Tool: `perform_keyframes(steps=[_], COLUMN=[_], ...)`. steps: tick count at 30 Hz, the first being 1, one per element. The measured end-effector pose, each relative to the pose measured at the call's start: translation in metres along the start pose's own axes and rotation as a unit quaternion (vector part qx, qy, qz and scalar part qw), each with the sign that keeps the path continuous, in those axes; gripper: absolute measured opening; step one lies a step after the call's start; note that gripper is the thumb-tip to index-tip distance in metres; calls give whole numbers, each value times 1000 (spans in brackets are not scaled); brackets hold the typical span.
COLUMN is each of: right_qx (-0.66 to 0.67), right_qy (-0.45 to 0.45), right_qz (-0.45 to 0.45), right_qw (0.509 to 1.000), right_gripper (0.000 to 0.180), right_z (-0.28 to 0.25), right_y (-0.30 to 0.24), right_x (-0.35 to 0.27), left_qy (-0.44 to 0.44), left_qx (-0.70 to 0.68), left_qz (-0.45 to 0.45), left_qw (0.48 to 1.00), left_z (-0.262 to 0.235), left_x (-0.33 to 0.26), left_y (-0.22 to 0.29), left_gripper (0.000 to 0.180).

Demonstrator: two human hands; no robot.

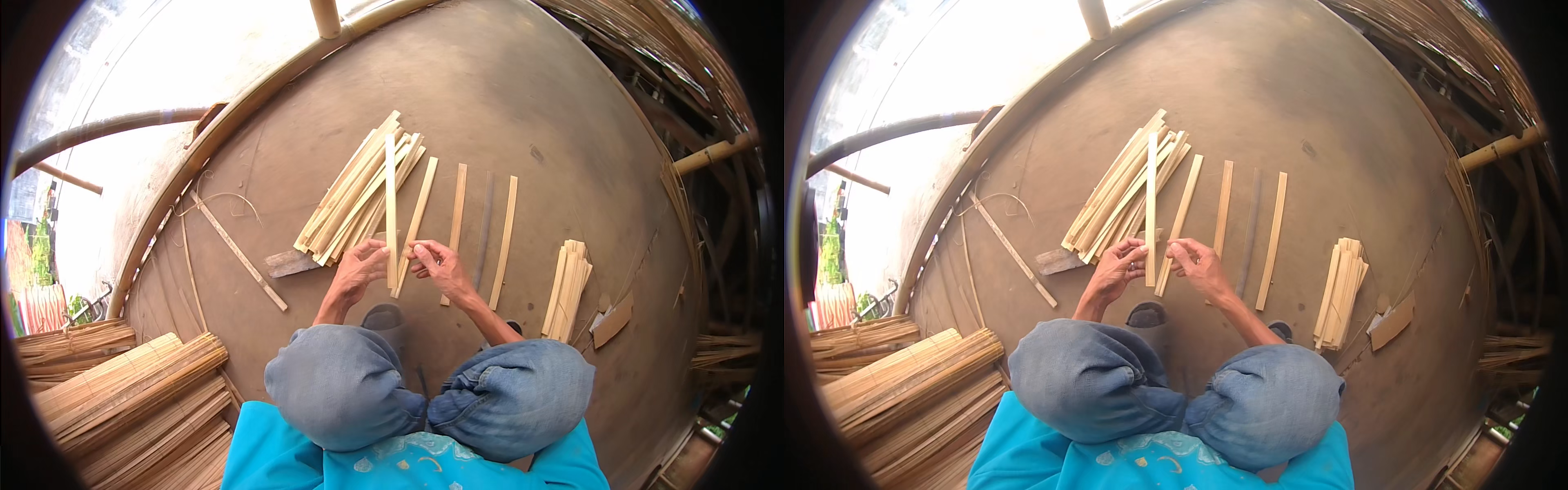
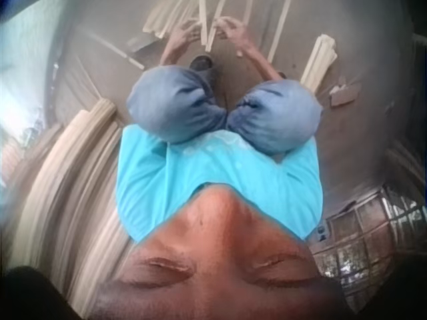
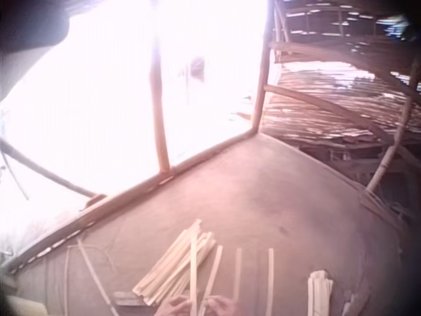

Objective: The person arranges several long bamboo strips on the floor and begins weaving shorter strips across them to form a grid-like pattern. The person continues to interlace the strips by hand, building up a small woven section.

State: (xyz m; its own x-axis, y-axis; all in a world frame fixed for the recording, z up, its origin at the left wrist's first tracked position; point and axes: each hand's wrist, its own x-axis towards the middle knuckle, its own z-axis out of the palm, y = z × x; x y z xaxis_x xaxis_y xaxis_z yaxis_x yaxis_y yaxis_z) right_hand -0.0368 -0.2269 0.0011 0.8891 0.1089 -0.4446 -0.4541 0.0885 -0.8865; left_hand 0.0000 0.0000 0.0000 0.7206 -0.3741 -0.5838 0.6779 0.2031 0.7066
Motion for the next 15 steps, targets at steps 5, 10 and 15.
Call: perform_keyframes(steps=[5, 10, 15], right_qx=[-61, -4, -6], right_qy=[-6, 77, 93], right_qz=[-23, -1, 38], right_qw=[998, 997, 995], right_gripper=[36, 32, 30], right_z=[-3, -12, -10], right_y=[6, 33, 34], right_x=[-10, -5, -6], left_qy=[-35, -26, 50], left_qx=[58, 160, 297], left_qz=[0, 6, 67], left_qw=[998, 987, 951], left_z=[27, 24, 2], left_x=[-1, 3, 14], left_y=[-15, -14, -32], left_gripper=[28, 33, 29])
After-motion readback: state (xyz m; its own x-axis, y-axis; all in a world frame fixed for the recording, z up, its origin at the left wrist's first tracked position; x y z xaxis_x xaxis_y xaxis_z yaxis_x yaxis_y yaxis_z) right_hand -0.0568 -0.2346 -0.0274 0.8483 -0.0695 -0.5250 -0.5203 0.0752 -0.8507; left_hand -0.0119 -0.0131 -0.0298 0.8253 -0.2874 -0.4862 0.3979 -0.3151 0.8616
